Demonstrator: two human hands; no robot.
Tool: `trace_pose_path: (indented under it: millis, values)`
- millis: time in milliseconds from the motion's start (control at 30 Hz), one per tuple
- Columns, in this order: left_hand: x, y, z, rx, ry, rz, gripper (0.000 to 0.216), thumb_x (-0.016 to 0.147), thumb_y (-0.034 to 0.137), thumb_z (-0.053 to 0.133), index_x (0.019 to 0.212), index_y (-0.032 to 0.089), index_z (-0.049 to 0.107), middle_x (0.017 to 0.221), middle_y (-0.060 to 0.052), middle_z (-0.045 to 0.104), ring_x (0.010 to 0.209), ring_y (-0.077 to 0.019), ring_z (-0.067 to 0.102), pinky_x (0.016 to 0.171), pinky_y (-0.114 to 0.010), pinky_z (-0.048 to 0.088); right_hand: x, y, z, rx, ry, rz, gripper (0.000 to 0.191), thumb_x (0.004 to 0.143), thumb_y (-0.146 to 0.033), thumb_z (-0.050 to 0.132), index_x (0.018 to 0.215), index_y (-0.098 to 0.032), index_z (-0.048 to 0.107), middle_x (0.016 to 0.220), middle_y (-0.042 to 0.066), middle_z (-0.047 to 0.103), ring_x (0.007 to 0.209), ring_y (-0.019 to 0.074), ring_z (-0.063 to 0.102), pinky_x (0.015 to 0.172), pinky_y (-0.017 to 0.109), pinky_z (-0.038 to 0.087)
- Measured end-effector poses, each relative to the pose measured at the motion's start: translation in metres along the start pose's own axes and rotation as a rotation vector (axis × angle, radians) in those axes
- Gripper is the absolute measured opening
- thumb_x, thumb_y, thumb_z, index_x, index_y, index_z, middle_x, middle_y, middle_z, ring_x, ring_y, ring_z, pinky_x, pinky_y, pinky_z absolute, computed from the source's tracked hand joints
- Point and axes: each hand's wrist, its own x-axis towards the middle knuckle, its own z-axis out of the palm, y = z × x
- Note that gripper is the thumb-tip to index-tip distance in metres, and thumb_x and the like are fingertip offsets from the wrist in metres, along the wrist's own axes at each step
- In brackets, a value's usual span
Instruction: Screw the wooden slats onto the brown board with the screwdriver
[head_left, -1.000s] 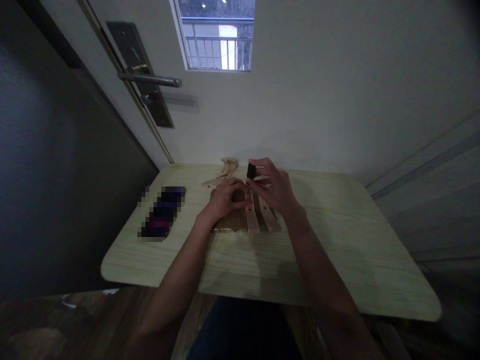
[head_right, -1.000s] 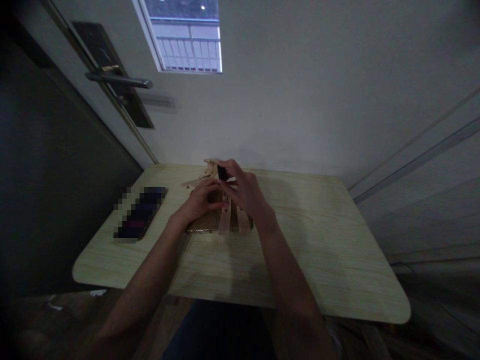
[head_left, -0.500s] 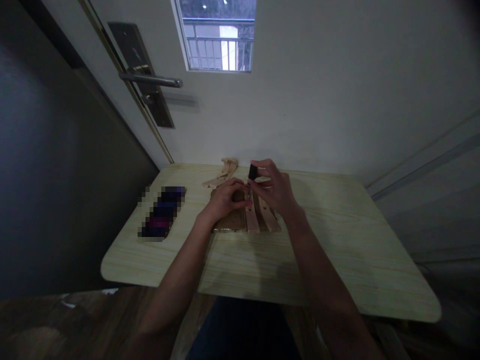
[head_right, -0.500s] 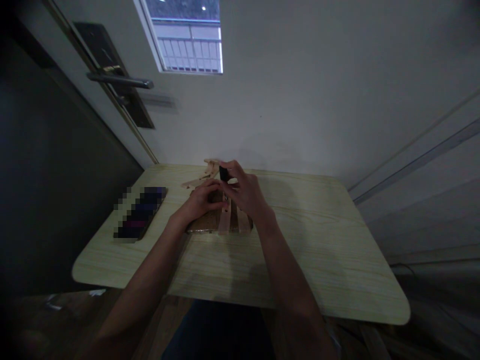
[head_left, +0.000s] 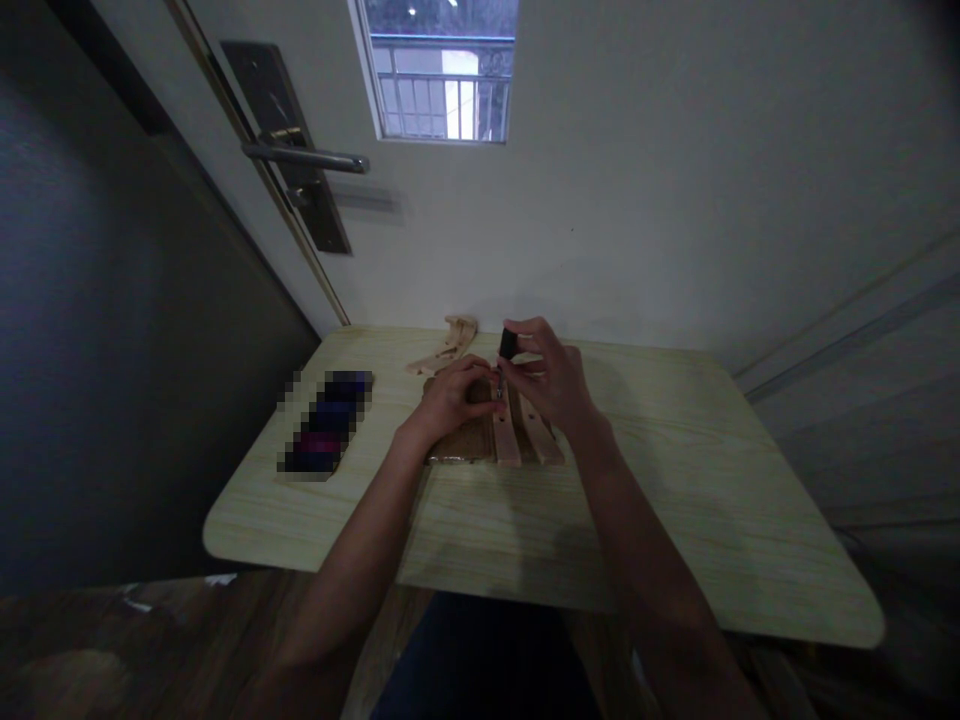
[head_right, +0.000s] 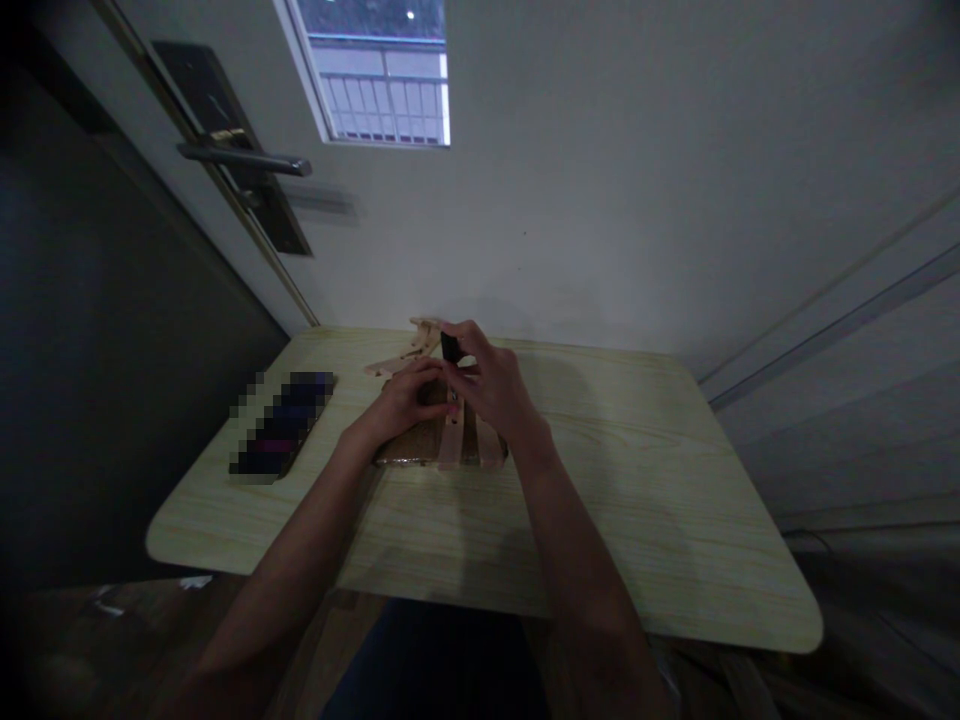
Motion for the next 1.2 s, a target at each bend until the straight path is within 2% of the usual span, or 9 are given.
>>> trace_pose_path:
  millis: [467, 600, 800, 1033, 1200]
  values:
    - [0.0014, 0.0011, -0.0004, 0.023, -0.005, -0.014, 0.037, 0.074, 0.035, 0.079, 0.105, 0.020, 0.065, 0.114, -0.008, 0.062, 0.108, -0.0240, 0.060, 0.095, -0.042, 0.049, -0.0033, 0.0007, -0.0017, 0.065, -0.008, 0.035, 0.038, 0.086, -0.037, 0.060, 0.120, -0.024, 0.052, 0.103, 0.005, 0.070, 0.086, 0.0170, 0.072, 0.066, 0.027, 0.065]
    - [0.0013, 0.0003, -0.0003, 0.035, -0.012, -0.018, 0.036, 0.075, 0.036, 0.079, 0.105, 0.021, 0.065, 0.116, -0.007, 0.062, 0.110, -0.0242, 0.060, 0.096, -0.043, 0.048, -0.0031, 0.0028, -0.0018, 0.056, 0.006, 0.027, 0.039, 0.086, -0.038, 0.060, 0.122, -0.025, 0.051, 0.109, 0.004, 0.069, 0.086, 0.0157, 0.072, 0.065, 0.026, 0.065]
    - [0.0018, 0.0023, -0.0012, 0.024, -0.015, -0.031, 0.036, 0.074, 0.034, 0.079, 0.105, 0.021, 0.066, 0.115, -0.007, 0.062, 0.110, -0.0246, 0.060, 0.097, -0.043, 0.047, -0.0019, 0.0016, 0.0005, 0.067, -0.002, 0.005, 0.038, 0.088, -0.037, 0.058, 0.123, -0.026, 0.050, 0.105, 0.004, 0.070, 0.082, 0.0140, 0.072, 0.063, 0.024, 0.064]
    - [0.0011, 0.0037, -0.0014, 0.020, -0.007, -0.023, 0.032, 0.074, 0.032, 0.080, 0.101, 0.022, 0.067, 0.111, -0.005, 0.062, 0.105, -0.0223, 0.061, 0.094, -0.040, 0.049, -0.0012, 0.0048, -0.0021, 0.031, 0.060, 0.016, 0.038, 0.084, -0.036, 0.062, 0.119, -0.024, 0.052, 0.093, 0.002, 0.072, 0.075, 0.0143, 0.073, 0.057, 0.022, 0.062]
    - [0.0010, 0.0035, -0.0015, 0.039, -0.013, -0.032, 0.034, 0.075, 0.036, 0.079, 0.104, 0.022, 0.066, 0.111, -0.006, 0.062, 0.104, -0.0228, 0.061, 0.093, -0.041, 0.049, -0.0022, 0.0043, -0.0022, 0.040, 0.039, 0.028, 0.037, 0.085, -0.037, 0.061, 0.119, -0.024, 0.052, 0.097, 0.003, 0.072, 0.077, 0.0145, 0.073, 0.059, 0.023, 0.062]
